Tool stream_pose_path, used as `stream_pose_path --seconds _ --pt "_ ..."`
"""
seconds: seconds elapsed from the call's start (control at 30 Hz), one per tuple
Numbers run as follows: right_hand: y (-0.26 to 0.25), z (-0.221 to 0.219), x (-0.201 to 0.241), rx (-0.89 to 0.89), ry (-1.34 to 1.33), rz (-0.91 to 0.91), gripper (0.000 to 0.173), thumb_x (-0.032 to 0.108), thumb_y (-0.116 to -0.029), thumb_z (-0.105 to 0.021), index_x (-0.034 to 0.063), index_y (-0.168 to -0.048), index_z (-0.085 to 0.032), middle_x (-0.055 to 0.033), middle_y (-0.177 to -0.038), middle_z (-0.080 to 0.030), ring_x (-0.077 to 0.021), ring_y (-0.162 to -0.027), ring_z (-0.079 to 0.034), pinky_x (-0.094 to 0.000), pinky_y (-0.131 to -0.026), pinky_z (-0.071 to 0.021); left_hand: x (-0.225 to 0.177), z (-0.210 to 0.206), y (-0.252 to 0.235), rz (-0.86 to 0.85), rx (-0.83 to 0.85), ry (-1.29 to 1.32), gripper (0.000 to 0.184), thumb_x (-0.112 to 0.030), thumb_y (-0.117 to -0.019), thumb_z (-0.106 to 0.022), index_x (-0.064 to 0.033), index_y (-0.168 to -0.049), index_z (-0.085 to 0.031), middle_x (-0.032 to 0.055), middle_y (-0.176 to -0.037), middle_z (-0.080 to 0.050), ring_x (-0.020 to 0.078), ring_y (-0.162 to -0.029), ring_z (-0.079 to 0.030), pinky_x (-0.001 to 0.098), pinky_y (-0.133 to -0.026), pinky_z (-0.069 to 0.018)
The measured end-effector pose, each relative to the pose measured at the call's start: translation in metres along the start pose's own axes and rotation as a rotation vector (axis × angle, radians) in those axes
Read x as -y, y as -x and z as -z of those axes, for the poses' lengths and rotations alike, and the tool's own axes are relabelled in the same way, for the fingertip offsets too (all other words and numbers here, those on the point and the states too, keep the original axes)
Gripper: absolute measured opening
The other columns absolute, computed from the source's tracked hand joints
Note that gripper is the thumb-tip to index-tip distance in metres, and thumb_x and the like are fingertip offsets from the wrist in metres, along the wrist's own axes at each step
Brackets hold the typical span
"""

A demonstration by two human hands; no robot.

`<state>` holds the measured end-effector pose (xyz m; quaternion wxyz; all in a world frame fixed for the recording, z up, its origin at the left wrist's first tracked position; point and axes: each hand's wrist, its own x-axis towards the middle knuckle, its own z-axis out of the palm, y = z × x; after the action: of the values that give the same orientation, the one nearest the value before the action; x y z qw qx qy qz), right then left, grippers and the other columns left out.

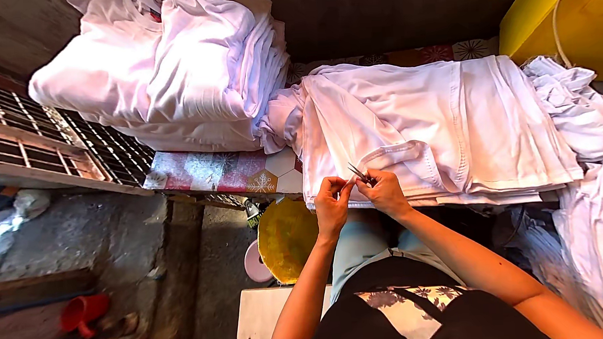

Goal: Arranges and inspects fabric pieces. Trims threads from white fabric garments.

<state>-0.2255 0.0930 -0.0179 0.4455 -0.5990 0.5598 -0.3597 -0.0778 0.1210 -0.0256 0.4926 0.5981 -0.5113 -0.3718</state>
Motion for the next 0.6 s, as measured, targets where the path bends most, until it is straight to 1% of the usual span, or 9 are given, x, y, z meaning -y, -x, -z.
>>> stream_pose_path --seconds 0.1,0.17,0.2,0.23,0.27,0.33,0.37,0.47,0.6 --pt "0.008 0.002 -0.001 0.055 -0.103 0.183 0.009 0.008 -0.0861 -0.067 0.0001 -0.083 -0.066 0.0015 -0.068 -0.056 0.0015 -0.059 -0.048 -0.0161 -0.056 -0.0402 -0.004 0.004 -0.005 0.111 0.029 0.146 0.015 0.001 -0.0919 -0.07 -0.0029 -0.102 -0.06 -0.0029 -0.078 -0.069 0.0013 -0.068 -0.063 0.0208 -0.067 -0.0545" --pt "0.011 0.008 -0.001 0.092 -0.161 0.191 0.008 0.007 -0.088 -0.064 -0.0005 -0.086 -0.066 0.0026 -0.069 -0.057 0.0045 -0.06 -0.048 -0.0127 -0.057 -0.0412 -0.006 0.007 -0.008 0.204 0.035 0.244 0.014 0.001 -0.0934 -0.069 -0.0052 -0.1 -0.059 -0.0028 -0.077 -0.069 0.003 -0.069 -0.065 0.0228 -0.069 -0.0554" --pt "0.01 0.013 -0.003 0.085 -0.125 0.181 0.01 0.009 -0.091 -0.065 -0.0006 -0.088 -0.066 0.0022 -0.069 -0.057 0.0034 -0.059 -0.048 -0.0141 -0.057 -0.0416 -0.008 0.008 -0.01 0.254 0.034 0.282 0.013 0.001 -0.0943 -0.068 -0.006 -0.1 -0.059 -0.0025 -0.077 -0.069 0.0037 -0.07 -0.065 0.0235 -0.07 -0.0555" --pt "0.007 0.019 -0.007 0.071 -0.046 0.175 0.016 0.015 -0.0937 -0.068 0.0001 -0.09 -0.067 0.0012 -0.07 -0.057 0.0 -0.06 -0.049 -0.0181 -0.058 -0.0424 -0.009 0.008 -0.011 0.3 0.032 0.317 0.012 0.001 -0.095 -0.067 -0.0062 -0.099 -0.059 -0.0017 -0.077 -0.069 0.005 -0.071 -0.066 0.0246 -0.071 -0.0557" --pt "0.005 0.024 -0.012 0.061 0.052 0.182 0.025 0.025 -0.0952 -0.069 0.0007 -0.09 -0.068 -0.0012 -0.071 -0.057 -0.006 -0.062 -0.051 -0.0257 -0.06 -0.0439 -0.01 0.009 -0.012 0.339 0.032 0.349 0.012 0.001 -0.0956 -0.066 -0.006 -0.1 -0.059 -0.0006 -0.078 -0.07 0.0064 -0.072 -0.067 0.026 -0.073 -0.0564" --pt "0.001 0.029 -0.019 0.044 0.226 0.256 0.044 0.043 -0.0959 -0.065 0.0002 -0.087 -0.066 -0.0064 -0.072 -0.057 -0.0176 -0.064 -0.055 -0.0389 -0.06 -0.0449 -0.013 0.01 -0.015 0.395 0.034 0.392 0.01 0.002 -0.0971 -0.064 -0.0058 -0.101 -0.058 0.0008 -0.081 -0.071 0.0081 -0.075 -0.068 0.0274 -0.076 -0.057" --pt "0.001 0.029 -0.02 0.026 0.294 0.315 0.049 0.047 -0.0963 -0.061 -0.0002 -0.083 -0.064 -0.008 -0.071 -0.056 -0.0209 -0.062 -0.055 -0.0414 -0.056 -0.0437 -0.016 0.011 -0.016 0.416 0.035 0.406 0.009 0.002 -0.0978 -0.063 -0.0058 -0.101 -0.058 0.0009 -0.082 -0.071 0.0082 -0.076 -0.068 0.0272 -0.076 -0.0565" --pt "-0.001 0.024 -0.024 -0.03 0.391 0.434 0.052 0.048 -0.0973 -0.061 -0.0004 -0.08 -0.065 -0.0095 -0.069 -0.056 -0.0227 -0.057 -0.055 -0.041 -0.05 -0.0416 -0.02 0.011 -0.017 0.449 0.043 0.433 0.009 0.002 -0.0987 -0.061 -0.0059 -0.101 -0.058 0.0013 -0.082 -0.07 0.0085 -0.077 -0.068 0.0271 -0.078 -0.0563" --pt "-0.008 0.018 -0.03 -0.134 0.405 0.56 0.051 0.047 -0.0968 -0.063 0.0003 -0.076 -0.066 -0.0077 -0.063 -0.053 -0.02 -0.051 -0.052 -0.0367 -0.046 -0.0383 -0.022 0.011 -0.019 0.437 0.059 0.428 0.009 0.002 -0.0987 -0.061 -0.0065 -0.1 -0.058 0.0004 -0.081 -0.07 0.0078 -0.075 -0.068 0.026 -0.076 -0.0564"
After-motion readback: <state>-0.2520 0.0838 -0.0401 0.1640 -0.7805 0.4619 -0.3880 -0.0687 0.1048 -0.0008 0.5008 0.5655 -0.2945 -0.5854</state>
